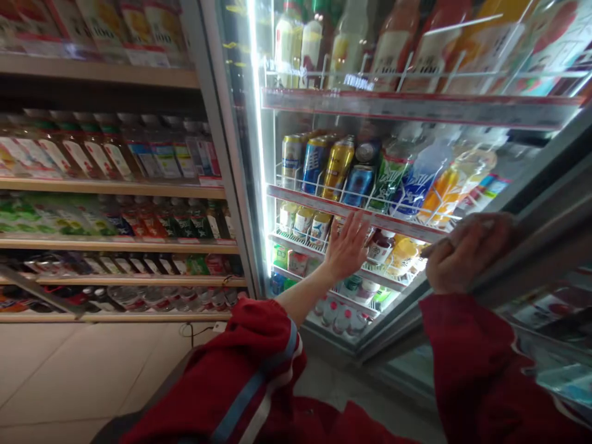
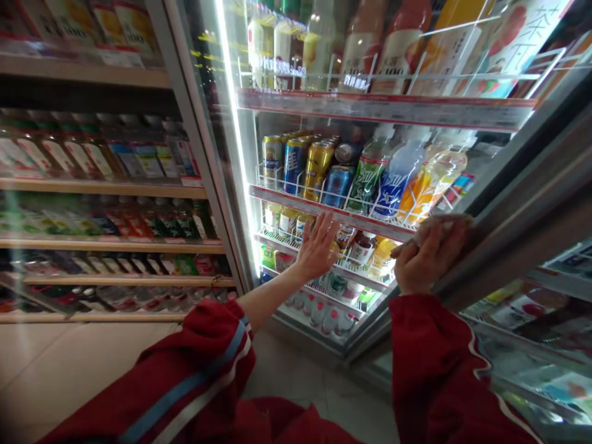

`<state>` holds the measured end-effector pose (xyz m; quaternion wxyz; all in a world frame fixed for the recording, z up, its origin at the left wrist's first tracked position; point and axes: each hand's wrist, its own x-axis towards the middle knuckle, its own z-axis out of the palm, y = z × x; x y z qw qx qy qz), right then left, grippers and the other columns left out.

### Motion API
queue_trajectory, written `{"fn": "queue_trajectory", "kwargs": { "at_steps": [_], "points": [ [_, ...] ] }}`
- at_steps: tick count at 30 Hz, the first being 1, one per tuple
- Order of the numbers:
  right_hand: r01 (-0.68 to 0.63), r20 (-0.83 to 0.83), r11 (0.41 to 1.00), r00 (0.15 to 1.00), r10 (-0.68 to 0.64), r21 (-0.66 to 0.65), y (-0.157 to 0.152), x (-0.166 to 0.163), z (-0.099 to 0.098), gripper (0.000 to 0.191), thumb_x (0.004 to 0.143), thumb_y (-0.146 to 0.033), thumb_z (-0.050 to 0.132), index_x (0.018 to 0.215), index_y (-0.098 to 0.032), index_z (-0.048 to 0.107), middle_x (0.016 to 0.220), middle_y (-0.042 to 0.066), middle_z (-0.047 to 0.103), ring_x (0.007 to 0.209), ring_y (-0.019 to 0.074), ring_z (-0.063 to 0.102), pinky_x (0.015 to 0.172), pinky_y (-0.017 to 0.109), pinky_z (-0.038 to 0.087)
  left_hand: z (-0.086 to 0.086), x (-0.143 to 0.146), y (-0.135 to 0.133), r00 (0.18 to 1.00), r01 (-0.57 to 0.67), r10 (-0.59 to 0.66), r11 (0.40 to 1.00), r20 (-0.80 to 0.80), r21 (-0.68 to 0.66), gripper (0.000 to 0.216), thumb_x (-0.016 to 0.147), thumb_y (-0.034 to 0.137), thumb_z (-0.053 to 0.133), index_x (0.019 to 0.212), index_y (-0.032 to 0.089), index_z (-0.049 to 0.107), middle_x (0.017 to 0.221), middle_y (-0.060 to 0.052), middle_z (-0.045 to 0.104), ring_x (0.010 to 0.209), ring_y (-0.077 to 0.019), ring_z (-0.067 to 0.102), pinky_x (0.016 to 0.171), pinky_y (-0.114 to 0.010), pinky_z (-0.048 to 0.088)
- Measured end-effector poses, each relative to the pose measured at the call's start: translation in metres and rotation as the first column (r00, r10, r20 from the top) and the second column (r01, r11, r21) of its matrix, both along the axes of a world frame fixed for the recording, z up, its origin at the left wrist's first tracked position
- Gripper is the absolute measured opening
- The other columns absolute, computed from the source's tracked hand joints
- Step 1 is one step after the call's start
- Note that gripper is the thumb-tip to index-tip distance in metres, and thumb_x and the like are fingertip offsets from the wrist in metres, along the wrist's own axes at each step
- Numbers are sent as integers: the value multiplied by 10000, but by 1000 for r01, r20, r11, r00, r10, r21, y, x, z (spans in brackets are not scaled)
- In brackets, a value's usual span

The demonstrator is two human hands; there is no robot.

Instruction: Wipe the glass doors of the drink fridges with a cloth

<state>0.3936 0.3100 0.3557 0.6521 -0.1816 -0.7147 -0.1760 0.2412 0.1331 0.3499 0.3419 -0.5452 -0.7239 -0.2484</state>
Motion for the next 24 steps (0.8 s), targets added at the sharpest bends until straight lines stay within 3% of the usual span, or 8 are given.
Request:
{"fn": "queue_trajectory", "kwargs": {
  "at_steps": [2,4,11,13,19,21,24],
  "points": [
    [43,25,997,999,-41,-56,-8,-1,-16,560,833,-173,467,1387,-134,401,1464,237,335,1347,418,326,1013,647,326,0,-2,-2,1000,-2,2,1000,11,8,590,838,296,472,1386,118,342,1510,-148,282,1431,-262,153,1150,-517,128],
    [58,47,995,997,-54,-87,-14,-3,-18,520,845,-198,458,1362,-147,429,1464,228,344,1345,419,331,1013,677,289,3,-4,-2,1000,1,-2,1000,12,23,575,846,294,462,1381,115,346,1508,-149,287,1429,-260,163,1149,-517,129],
    [-17,31,996,999,20,-84,-6,-16,43,522,891,-230,396,1397,-100,387,1489,253,277,1391,411,230,1068,664,160,14,-3,6,1000,5,-6,1000,21,13,611,844,309,472,1401,118,309,1520,-151,254,1438,-266,113,1151,-526,116],
    [-12,70,999,997,15,-39,-5,-26,40,495,888,-240,409,1365,-111,437,1476,240,314,1388,409,241,1065,669,155,12,-4,6,1000,8,-8,1000,30,10,612,843,302,469,1403,116,304,1520,-155,253,1439,-264,112,1151,-525,116],
    [-96,324,990,944,58,103,-23,-50,-3,390,847,-254,490,1228,-229,571,1357,125,512,1323,316,398,1075,610,231,7,-12,-2,998,-9,10,1000,58,-20,589,848,296,458,1390,109,321,1520,-159,251,1438,-257,123,1146,-528,139],
    [-111,328,992,941,83,66,-23,-52,3,370,856,-268,479,1207,-226,587,1349,126,519,1315,319,405,1079,620,200,8,-18,-4,998,-17,17,1000,62,-13,609,841,298,471,1395,107,308,1523,-158,243,1439,-256,113,1152,-525,124],
    [-130,204,991,971,122,29,-15,-56,28,399,874,-301,447,1233,-183,575,1392,178,462,1341,357,352,1077,642,151,11,-30,-8,997,-28,26,999,79,20,637,825,279,490,1404,109,287,1529,-157,226,1443,-255,92,1160,-515,113]
  ]
}}
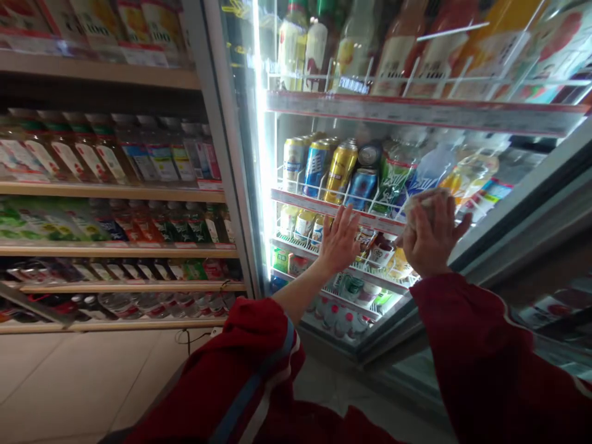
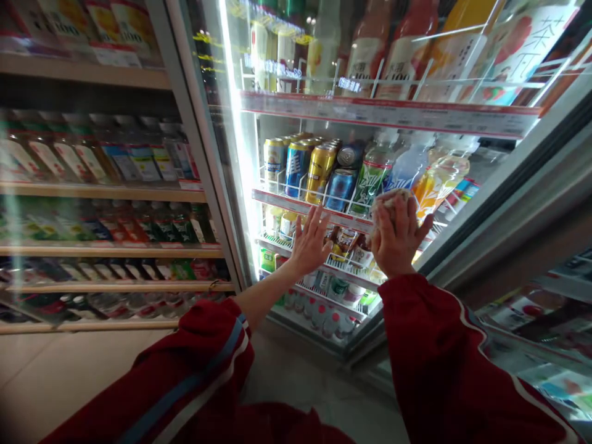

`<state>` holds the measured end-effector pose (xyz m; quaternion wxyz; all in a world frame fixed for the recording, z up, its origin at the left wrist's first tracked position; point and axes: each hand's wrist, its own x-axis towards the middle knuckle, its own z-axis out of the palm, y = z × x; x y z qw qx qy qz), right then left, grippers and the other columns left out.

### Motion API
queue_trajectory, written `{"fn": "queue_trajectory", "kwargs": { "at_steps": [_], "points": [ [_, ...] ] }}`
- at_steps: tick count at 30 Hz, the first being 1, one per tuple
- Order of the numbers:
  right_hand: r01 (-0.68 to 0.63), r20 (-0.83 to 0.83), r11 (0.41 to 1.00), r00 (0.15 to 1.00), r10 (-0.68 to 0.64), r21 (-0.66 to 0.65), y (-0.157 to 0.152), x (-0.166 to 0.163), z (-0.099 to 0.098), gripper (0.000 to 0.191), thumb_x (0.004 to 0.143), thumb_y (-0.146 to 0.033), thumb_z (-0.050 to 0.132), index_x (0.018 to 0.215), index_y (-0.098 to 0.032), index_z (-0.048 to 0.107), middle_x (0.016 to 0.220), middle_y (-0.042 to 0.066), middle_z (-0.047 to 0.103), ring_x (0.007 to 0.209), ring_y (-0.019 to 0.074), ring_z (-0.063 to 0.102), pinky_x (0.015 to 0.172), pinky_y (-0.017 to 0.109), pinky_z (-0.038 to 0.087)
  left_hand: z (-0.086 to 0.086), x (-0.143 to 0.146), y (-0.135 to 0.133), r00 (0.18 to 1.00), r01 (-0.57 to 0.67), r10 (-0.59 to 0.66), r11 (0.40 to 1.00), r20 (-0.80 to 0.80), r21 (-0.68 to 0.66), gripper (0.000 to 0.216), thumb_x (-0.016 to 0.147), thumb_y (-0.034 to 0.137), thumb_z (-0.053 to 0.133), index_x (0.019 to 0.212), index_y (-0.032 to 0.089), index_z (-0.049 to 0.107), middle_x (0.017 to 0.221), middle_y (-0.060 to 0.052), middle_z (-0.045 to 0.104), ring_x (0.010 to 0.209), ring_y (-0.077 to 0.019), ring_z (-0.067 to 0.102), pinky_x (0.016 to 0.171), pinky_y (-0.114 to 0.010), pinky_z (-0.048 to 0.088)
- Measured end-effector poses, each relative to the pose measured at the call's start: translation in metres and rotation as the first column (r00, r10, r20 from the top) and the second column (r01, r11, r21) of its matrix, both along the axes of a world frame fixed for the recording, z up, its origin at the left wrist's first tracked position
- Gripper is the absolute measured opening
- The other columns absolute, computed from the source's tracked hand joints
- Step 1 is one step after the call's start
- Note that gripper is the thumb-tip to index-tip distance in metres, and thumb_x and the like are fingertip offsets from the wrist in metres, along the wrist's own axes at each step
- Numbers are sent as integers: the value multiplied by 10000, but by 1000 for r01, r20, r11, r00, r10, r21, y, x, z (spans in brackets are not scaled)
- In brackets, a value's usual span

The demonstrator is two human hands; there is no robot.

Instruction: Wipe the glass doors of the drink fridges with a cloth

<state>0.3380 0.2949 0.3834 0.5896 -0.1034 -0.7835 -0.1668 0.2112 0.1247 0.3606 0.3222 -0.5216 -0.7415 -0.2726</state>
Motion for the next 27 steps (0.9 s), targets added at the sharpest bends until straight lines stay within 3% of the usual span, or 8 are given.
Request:
{"fn": "queue_trajectory", "kwargs": {
  "at_steps": [2,4,9,11,18,24,27],
  "points": [
    [2,-53,1000,999,-1,25,2,-6,13,440,881,-294,432,1292,-172,528,1428,185,416,1366,362,307,1079,648,138,1,-7,-4,1000,-1,1,1000,11,28,654,824,272,491,1415,112,260,1527,-162,227,1443,-254,88,1160,-520,119],
    [15,-40,997,999,-12,81,-4,-14,13,464,876,-253,434,1334,-196,482,1449,153,397,1387,335,279,1092,634,143,1,-14,-8,1000,2,-2,998,9,58,657,827,262,487,1419,116,243,1521,-170,241,1442,-256,98,1156,-530,126],
    [-39,213,989,977,7,146,-39,-37,-16,492,854,-175,469,1340,-252,464,1420,92,465,1407,237,266,1146,545,101,-2,-30,-14,999,-2,6,994,-35,110,625,837,252,485,1402,112,257,1503,-186,277,1434,-269,132,1146,-541,149],
    [-51,294,991,956,13,123,-48,-45,-17,502,867,-168,450,1357,-274,441,1418,78,472,1400,225,286,1150,541,76,-1,-36,-15,999,-7,14,992,-51,122,614,843,260,481,1399,118,261,1498,-190,288,1431,-271,146,1141,-546,156],
    [-24,154,994,988,7,108,-50,-69,26,494,883,-169,437,1364,-279,436,1444,60,439,1420,219,238,1158,521,37,1,-50,-23,998,-47,50,991,-24,125,614,850,272,472,1407,122,260,1505,-184,275,1436,-251,123,1143,-532,159],
    [-145,356,966,932,61,214,-69,-86,-4,515,874,-149,457,1380,-231,410,1406,81,488,1425,198,225,1159,513,42,-14,-62,-36,998,-61,61,996,6,67,613,847,282,462,1403,99,278,1509,-187,263,1437,-261,113,1139,-554,139],
    [-167,400,970,913,84,176,-78,-98,-2,506,876,-155,453,1371,-251,421,1426,72,464,1417,210,247,1150,539,54,-17,-71,-44,996,-82,81,995,21,55,610,845,293,470,1395,92,300,1512,-188,255,1435,-269,126,1140,-551,140]
  ]
}}
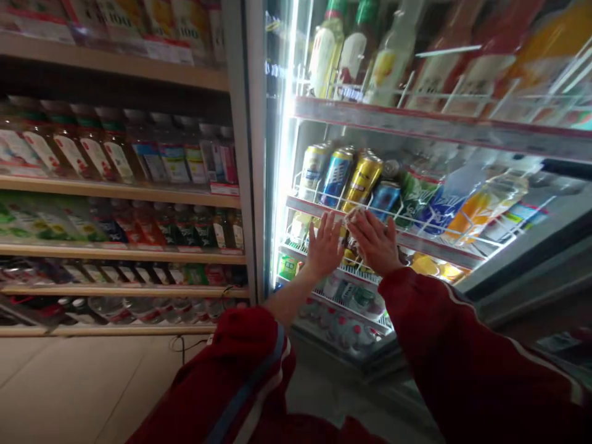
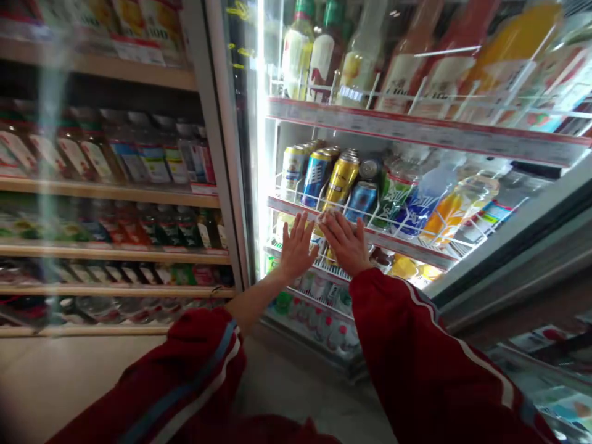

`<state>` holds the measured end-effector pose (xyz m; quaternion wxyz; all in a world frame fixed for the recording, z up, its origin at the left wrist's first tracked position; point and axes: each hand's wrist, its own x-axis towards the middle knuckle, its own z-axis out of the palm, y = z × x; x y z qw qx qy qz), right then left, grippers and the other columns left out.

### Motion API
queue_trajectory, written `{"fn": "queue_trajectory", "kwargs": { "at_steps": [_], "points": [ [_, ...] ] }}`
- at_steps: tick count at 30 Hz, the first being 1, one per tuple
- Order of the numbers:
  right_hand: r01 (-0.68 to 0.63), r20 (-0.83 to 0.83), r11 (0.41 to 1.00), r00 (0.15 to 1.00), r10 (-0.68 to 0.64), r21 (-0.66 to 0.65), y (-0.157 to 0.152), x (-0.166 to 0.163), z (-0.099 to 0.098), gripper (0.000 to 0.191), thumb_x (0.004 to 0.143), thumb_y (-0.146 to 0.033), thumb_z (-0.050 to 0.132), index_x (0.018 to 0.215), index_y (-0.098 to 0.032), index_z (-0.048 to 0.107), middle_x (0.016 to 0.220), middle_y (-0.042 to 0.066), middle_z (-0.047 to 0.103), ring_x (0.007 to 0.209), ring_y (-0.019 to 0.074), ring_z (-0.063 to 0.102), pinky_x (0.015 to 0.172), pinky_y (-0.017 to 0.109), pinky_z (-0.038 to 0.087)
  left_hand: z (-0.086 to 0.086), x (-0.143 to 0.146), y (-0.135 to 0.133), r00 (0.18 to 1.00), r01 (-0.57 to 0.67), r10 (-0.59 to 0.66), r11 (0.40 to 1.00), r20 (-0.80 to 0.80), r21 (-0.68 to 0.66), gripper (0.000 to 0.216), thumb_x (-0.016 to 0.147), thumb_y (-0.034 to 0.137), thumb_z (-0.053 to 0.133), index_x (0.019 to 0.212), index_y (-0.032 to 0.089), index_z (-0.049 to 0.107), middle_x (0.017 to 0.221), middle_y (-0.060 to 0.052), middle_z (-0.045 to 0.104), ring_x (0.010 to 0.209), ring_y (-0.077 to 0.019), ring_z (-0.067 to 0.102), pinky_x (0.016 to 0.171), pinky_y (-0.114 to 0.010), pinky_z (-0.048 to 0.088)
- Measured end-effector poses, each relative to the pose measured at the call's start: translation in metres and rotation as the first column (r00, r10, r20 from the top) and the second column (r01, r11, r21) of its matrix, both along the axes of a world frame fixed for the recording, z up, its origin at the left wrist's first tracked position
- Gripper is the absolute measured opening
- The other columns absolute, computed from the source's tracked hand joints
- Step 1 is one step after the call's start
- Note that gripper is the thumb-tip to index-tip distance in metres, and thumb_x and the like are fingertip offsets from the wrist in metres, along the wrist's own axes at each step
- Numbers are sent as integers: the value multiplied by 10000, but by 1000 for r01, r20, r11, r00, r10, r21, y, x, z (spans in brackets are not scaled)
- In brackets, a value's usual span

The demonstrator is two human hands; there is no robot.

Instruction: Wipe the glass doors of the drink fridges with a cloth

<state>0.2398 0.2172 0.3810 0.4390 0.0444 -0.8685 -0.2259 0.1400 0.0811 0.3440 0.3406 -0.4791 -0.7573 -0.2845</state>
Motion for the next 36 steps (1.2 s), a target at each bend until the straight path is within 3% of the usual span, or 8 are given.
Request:
{"fn": "queue_trajectory", "kwargs": {
  "at_steps": [5,13,21,25,28,32,36],
  "points": [
    [44,-41,994,998,-48,-97,-7,-30,25,460,890,-195,442,1344,-265,462,1471,58,401,1427,239,216,1145,568,26,-1,-14,-10,999,-30,29,999,32,28,628,832,302,493,1392,90,303,1513,-184,255,1433,-274,135,1139,-554,140],
    [-23,92,999,995,25,-28,-33,-48,-5,501,901,-154,427,1389,-265,399,1434,60,457,1398,205,296,1157,523,50,-10,-39,-28,996,-51,48,997,73,50,627,821,285,501,1389,105,306,1505,-187,272,1428,-283,154,1136,-554,148],
    [9,-14,999,1000,-9,-42,-40,-78,26,506,901,-171,425,1401,-244,385,1481,65,386,1427,234,220,1155,545,15,-8,-54,-38,995,-70,65,996,78,55,615,833,291,497,1386,93,315,1511,-186,257,1431,-285,135,1138,-555,146],
    [-41,92,998,995,45,-47,-53,-84,12,527,900,-153,422,1415,-253,366,1467,67,408,1412,223,264,1166,527,32,-13,-64,-47,991,-94,88,994,99,60,620,813,270,519,1381,110,328,1504,-186,276,1424,-294,166,1133,-565,152],
    [-45,132,999,990,42,19,-64,-90,3,491,912,-160,411,1395,-247,398,1444,63,441,1393,207,310,1175,503,16,-12,-77,-56,991,-98,92,993,93,66,643,808,262,527,1393,114,307,1497,-197,286,1422,-300,167,1127,-578,159],
    [5,17,998,1000,-6,67,-71,-107,18,480,910,-164,422,1383,-240,414,1438,57,449,1405,203,283,1175,491,-33,-4,-96,-67,991,-121,115,989,66,89,648,821,250,511,1411,124,274,1504,-194,268,1426,-290,151,1125,-577,170],
    [-19,-70,995,997,26,99,-76,-124,31,481,904,-162,450,1382,-199,413,1425,71,467,1428,193,215,1175,474,-68,3,-110,-74,987,-153,149,986,56,71,654,826,257,507,1417,118,264,1511,-193,247,1430,-284,133,1131,-572,158]
  ]
}}
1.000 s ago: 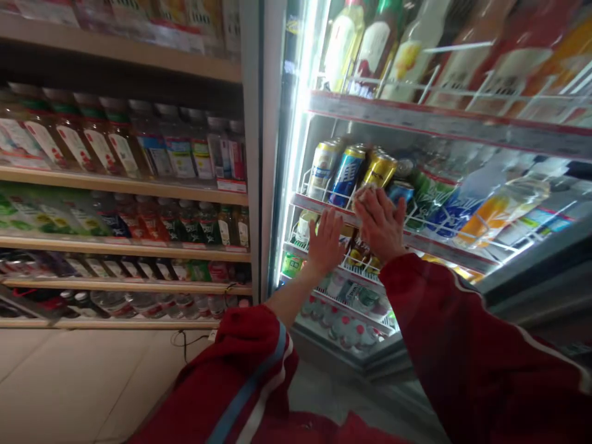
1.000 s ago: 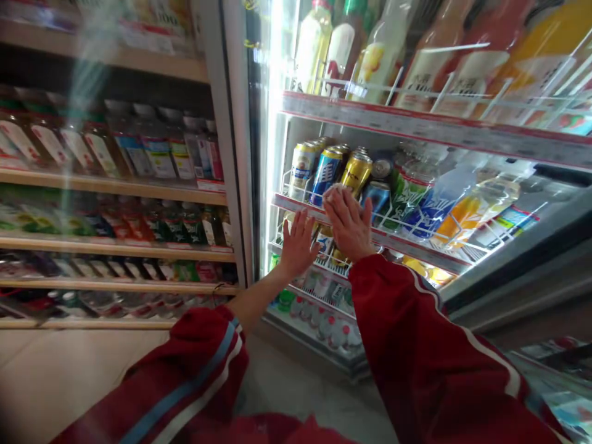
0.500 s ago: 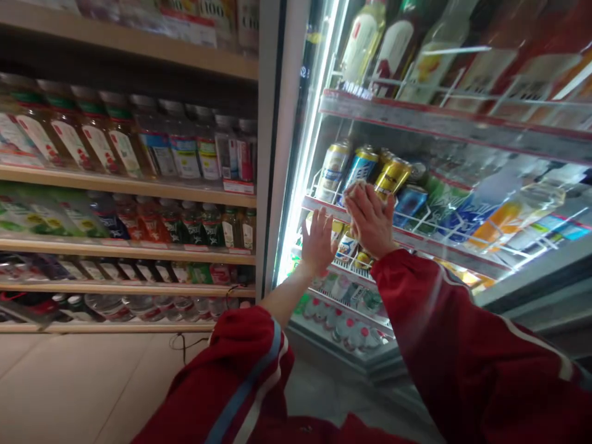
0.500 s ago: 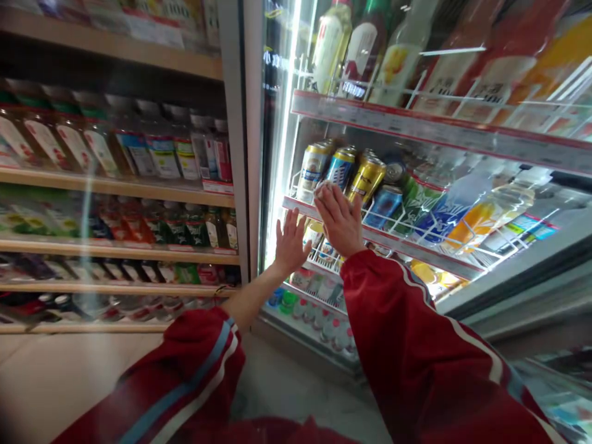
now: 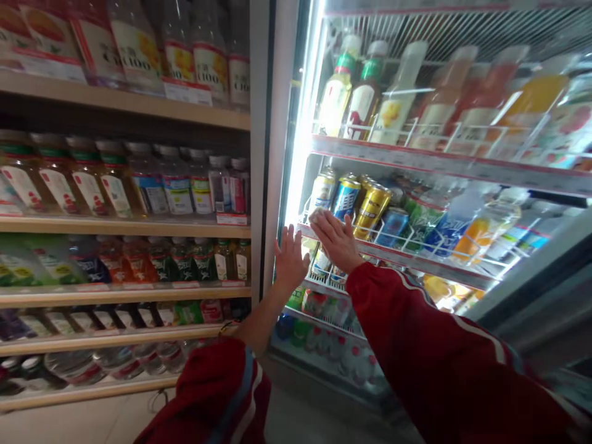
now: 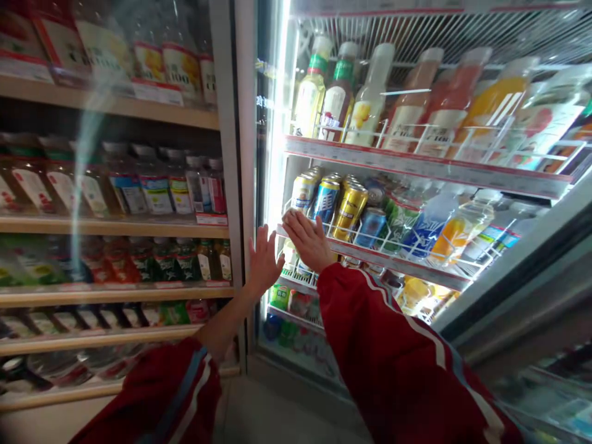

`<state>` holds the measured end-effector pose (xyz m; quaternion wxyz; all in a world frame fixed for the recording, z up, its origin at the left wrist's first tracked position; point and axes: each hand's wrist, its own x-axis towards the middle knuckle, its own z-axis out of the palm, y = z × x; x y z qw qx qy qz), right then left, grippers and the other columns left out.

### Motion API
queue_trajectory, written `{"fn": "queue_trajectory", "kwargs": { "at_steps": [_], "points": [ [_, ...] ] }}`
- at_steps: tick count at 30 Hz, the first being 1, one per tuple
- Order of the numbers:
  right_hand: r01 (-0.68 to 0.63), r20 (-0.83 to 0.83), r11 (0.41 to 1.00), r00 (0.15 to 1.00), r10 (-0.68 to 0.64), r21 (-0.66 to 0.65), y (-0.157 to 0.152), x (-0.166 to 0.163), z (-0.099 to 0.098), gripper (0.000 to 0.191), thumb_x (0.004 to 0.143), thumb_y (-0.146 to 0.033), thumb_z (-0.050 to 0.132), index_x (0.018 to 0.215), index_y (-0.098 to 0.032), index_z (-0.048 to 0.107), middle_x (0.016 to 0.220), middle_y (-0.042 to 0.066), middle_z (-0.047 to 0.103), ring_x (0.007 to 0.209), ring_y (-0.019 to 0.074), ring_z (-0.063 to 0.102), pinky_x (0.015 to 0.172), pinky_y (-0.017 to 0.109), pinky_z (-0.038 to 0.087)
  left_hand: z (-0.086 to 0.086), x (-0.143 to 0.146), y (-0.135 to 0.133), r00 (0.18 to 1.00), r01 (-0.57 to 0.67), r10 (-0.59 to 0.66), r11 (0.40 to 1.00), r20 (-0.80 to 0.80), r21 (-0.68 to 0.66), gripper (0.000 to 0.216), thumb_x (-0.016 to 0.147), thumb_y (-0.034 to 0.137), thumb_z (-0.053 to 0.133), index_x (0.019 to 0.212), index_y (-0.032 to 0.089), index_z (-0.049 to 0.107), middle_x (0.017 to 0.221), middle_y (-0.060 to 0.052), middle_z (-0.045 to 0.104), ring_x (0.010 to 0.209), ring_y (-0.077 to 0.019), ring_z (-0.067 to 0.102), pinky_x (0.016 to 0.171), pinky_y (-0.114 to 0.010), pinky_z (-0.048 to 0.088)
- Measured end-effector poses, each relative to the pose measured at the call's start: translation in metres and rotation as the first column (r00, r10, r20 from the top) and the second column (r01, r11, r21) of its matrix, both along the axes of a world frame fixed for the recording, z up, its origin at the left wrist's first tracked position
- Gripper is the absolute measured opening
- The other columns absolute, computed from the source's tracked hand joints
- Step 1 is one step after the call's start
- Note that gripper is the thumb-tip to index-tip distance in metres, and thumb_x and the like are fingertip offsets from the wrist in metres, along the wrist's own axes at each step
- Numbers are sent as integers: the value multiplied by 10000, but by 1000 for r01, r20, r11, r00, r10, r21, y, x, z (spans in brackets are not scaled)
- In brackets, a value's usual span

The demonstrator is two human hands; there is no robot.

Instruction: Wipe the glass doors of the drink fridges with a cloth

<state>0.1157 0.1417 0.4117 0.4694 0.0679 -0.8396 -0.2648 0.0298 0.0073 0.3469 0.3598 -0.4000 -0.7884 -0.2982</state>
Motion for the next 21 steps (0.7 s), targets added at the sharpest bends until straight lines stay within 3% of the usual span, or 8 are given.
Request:
{"fn": "queue_trajectory", "kwargs": {
  "at_steps": [7,15,17,21],
  "points": [
    [-72,67,993,996,66,93,-18,-15,-18,408,918,-131,414,1313,-185,500,1397,44,504,1384,194,323,1184,456,-66,5,-18,-16,999,-33,34,998,11,-51,623,828,258,502,1403,109,313,1510,-191,247,1422,-295,171,1123,-571,180],
    [-52,68,995,996,59,-89,-34,-56,20,508,909,-117,404,1409,-207,378,1471,78,400,1406,210,278,1177,513,-6,12,-39,-35,998,-69,69,998,3,8,640,810,240,525,1399,93,323,1505,-196,257,1414,-309,196,1128,-569,172],
    [-64,93,997,993,69,-52,-38,-62,16,485,910,-116,399,1389,-198,407,1465,73,409,1396,212,301,1180,508,22,11,-42,-39,997,-71,71,997,-1,25,639,815,239,510,1408,107,311,1506,-183,263,1416,-299,194,1135,-563,156],
    [-97,151,995,984,92,29,-44,-63,-12,438,893,-106,421,1318,-182,492,1436,63,454,1358,218,368,1184,490,53,5,-47,-48,998,-65,65,998,-16,24,626,833,261,493,1414,120,309,1511,-179,253,1422,-294,172,1139,-559,148]
  ]
}}
